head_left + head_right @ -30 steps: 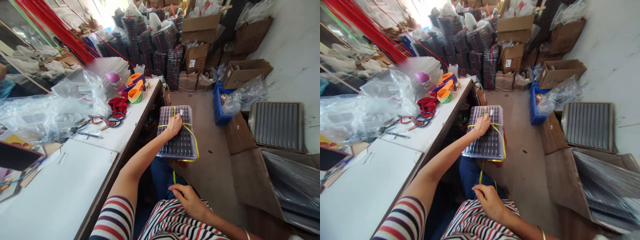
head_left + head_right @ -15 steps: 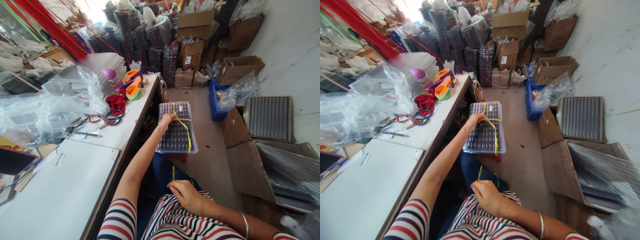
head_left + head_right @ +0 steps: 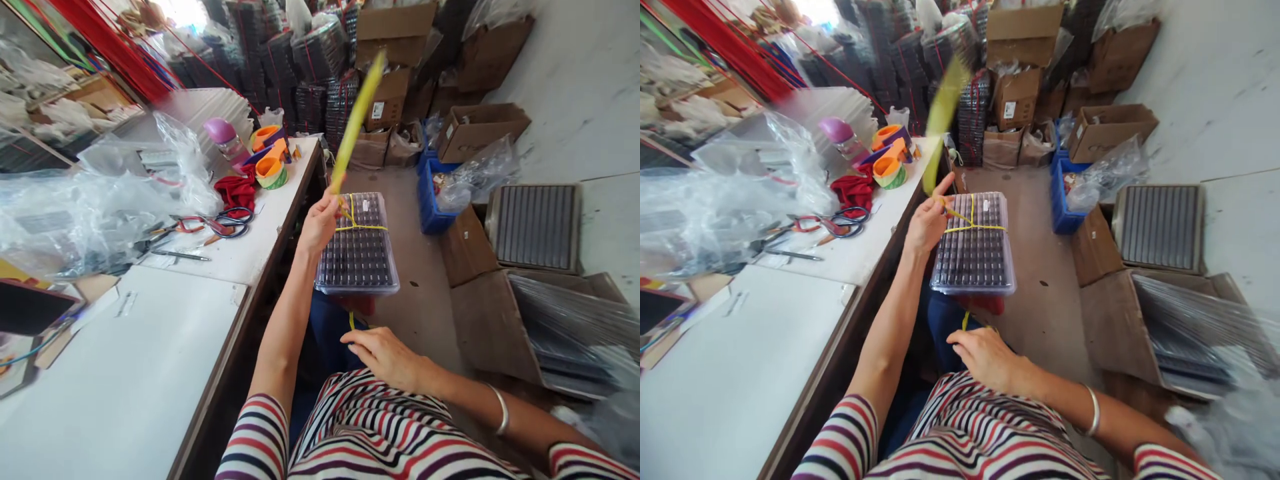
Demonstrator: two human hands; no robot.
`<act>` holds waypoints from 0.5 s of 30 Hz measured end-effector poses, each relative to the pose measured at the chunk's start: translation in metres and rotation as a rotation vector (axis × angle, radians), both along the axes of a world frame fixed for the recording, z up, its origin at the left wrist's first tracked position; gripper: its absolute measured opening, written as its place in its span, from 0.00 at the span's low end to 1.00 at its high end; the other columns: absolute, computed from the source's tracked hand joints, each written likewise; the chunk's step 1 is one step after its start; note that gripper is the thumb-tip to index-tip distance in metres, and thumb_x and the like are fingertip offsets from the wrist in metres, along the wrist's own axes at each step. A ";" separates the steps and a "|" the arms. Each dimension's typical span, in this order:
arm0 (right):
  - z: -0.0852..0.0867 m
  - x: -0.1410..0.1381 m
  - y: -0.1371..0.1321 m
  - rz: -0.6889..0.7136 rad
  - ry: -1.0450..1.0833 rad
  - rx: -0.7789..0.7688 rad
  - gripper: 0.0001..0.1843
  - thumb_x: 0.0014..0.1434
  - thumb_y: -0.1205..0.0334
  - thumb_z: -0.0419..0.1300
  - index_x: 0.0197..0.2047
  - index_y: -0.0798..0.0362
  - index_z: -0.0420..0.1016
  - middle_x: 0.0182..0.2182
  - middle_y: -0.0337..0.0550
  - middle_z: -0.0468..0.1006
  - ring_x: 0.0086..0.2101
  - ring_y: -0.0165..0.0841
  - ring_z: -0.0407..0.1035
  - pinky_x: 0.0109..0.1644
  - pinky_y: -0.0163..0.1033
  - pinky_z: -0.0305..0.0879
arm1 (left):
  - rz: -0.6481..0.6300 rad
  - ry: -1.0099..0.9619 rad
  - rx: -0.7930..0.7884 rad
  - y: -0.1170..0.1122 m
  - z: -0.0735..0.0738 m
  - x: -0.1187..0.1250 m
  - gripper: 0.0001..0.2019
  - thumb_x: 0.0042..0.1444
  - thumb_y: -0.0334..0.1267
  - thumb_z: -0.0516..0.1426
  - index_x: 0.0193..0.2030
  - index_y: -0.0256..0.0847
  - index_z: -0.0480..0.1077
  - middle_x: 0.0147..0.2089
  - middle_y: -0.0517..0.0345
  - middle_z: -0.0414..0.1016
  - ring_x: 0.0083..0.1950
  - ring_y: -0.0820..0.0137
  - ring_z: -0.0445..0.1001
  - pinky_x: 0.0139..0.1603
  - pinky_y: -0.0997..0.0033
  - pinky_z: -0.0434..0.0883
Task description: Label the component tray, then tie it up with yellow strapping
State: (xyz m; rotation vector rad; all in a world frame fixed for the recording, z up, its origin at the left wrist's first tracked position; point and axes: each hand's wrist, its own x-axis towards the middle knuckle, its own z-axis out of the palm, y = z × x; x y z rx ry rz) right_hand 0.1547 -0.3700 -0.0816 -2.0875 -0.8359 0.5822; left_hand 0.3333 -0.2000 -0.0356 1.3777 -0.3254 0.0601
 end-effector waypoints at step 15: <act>0.040 0.021 0.015 -0.033 -0.065 0.074 0.17 0.60 0.66 0.50 0.50 0.55 0.72 0.22 0.36 0.72 0.22 0.27 0.64 0.30 0.31 0.58 | 0.367 0.005 0.743 0.001 -0.043 0.004 0.08 0.58 0.30 0.51 0.30 0.38 0.69 0.36 0.53 0.70 0.42 0.66 0.68 0.47 0.68 0.62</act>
